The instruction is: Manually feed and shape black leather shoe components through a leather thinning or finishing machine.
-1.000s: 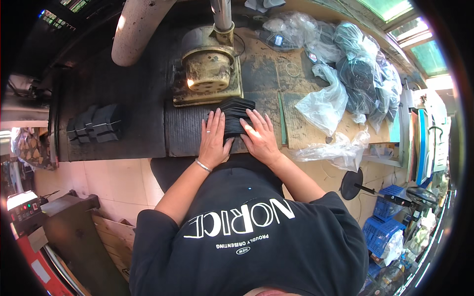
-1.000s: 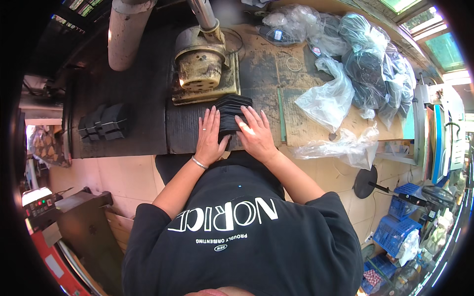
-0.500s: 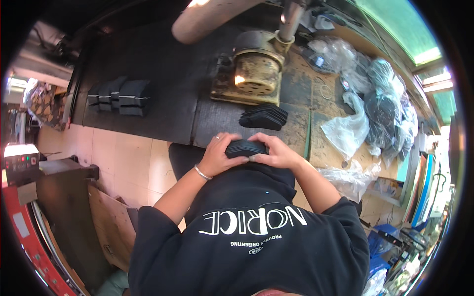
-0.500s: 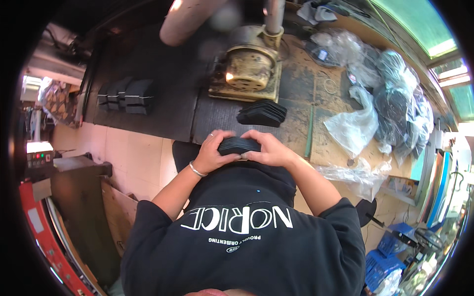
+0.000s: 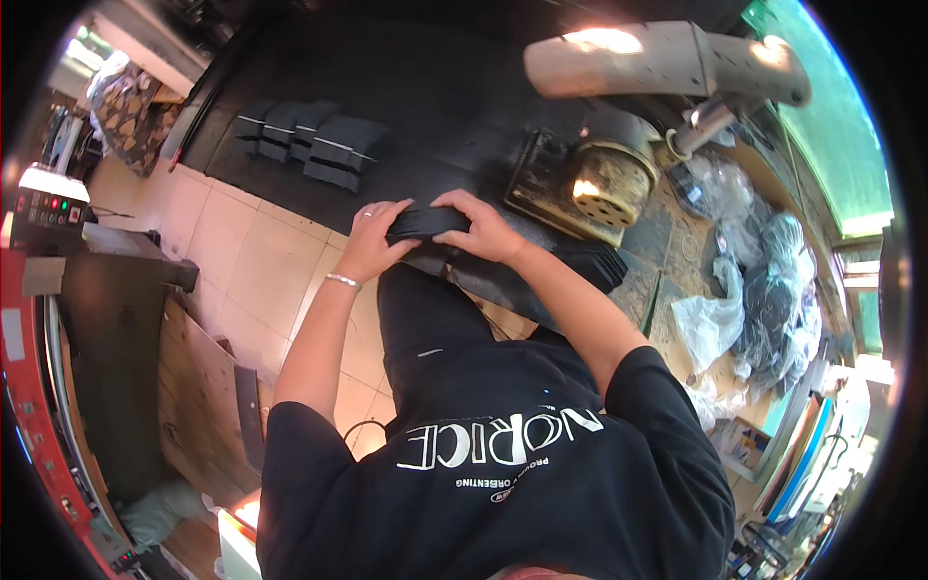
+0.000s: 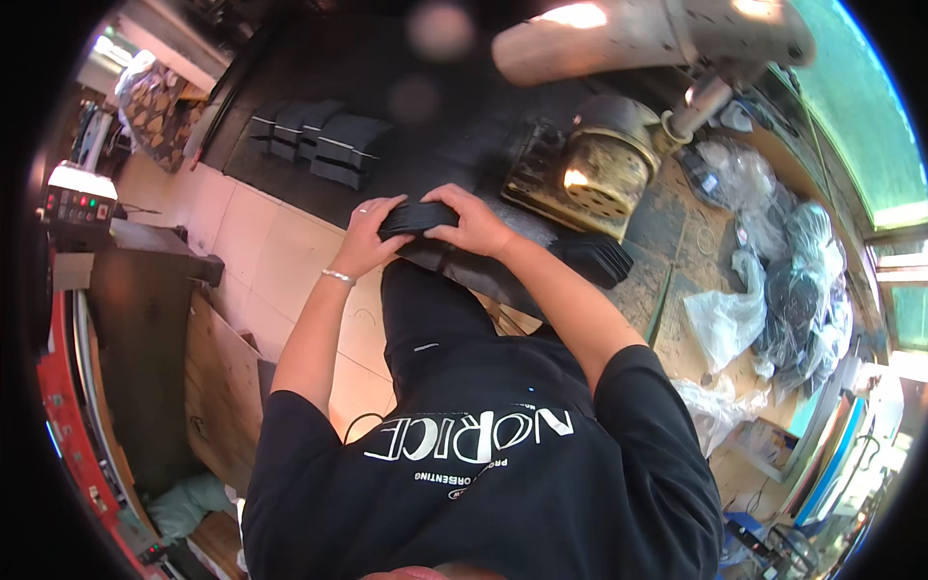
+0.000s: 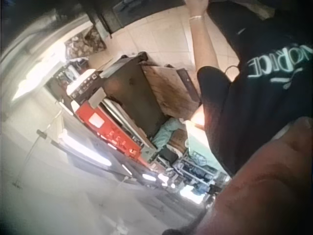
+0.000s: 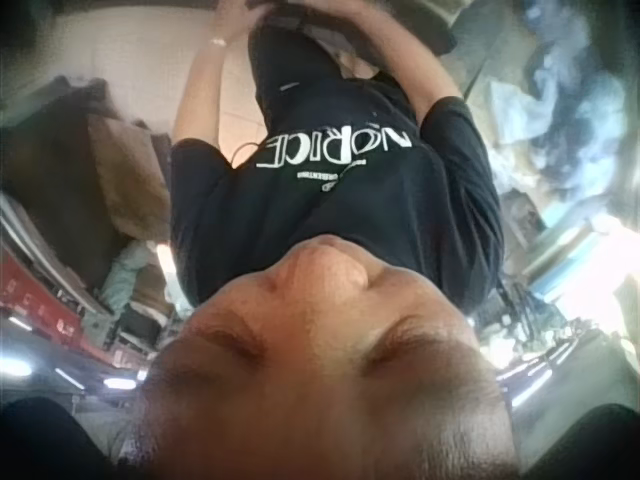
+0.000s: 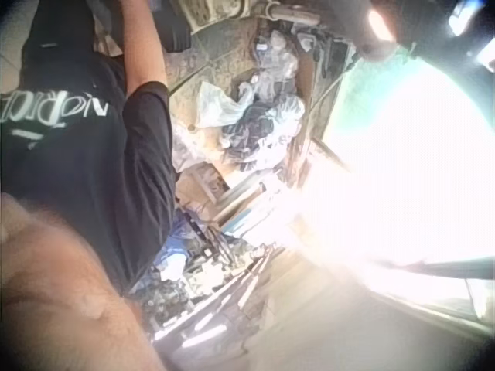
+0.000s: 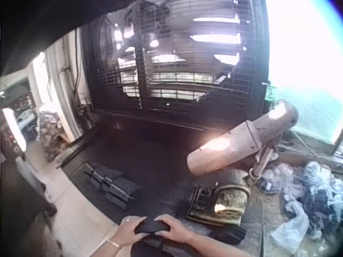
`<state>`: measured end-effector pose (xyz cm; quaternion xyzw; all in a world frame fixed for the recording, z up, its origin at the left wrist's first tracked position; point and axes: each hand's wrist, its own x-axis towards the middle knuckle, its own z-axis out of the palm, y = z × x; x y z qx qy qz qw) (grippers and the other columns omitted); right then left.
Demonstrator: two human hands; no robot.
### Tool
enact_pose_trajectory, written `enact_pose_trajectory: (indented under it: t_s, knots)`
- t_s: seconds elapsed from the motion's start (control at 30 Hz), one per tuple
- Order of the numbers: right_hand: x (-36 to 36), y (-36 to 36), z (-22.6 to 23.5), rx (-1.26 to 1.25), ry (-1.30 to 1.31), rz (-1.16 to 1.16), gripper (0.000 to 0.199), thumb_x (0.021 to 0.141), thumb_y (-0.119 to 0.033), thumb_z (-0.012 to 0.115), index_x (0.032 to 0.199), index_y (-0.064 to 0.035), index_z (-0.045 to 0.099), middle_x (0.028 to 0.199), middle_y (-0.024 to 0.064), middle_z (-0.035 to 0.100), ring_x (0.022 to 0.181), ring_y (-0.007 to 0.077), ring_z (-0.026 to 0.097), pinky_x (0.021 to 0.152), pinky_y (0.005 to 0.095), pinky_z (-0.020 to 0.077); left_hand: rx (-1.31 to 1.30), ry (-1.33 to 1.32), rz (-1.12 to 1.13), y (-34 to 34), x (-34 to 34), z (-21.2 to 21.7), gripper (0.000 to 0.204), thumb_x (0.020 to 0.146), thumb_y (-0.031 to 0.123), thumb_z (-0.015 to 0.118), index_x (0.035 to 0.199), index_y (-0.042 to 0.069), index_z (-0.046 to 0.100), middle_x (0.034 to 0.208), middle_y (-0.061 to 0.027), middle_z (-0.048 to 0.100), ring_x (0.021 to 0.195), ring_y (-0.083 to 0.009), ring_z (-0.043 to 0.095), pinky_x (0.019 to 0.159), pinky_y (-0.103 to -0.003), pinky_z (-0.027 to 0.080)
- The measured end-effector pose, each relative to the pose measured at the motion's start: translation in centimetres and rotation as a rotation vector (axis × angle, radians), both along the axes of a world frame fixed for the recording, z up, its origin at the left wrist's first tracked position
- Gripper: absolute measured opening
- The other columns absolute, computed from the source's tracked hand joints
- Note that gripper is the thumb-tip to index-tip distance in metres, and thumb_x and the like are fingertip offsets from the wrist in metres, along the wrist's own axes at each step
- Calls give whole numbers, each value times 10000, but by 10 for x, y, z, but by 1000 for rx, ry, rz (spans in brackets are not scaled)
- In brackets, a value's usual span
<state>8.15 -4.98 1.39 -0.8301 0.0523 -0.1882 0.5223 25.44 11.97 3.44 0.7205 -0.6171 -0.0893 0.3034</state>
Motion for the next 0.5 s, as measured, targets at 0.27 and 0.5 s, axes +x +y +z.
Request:
enact_pose_trajectory:
  t_s: [0.27, 0.5]
  knots:
    - [12, 11, -21, -193, 113, -189, 800, 734, -36, 645, 1435, 74, 275, 1490, 305, 275, 1410, 438, 243, 1175, 427, 215, 73, -12, 118, -4, -11, -43, 757, 823, 79, 605, 1468, -38, 228, 1530, -216, 260, 1443, -381, 194, 1167, -517, 152]
    - [33, 34, -20, -508, 242, -319, 764, 727, -67, 521, 1416, 132, 258, 1497, 325, 233, 1415, 470, 180, 1170, 509, 167, 93, -44, 142, -20, -24, -43, 765, 827, 64, 572, 1472, -69, 182, 1543, -241, 208, 1453, -383, 156, 1166, -545, 115]
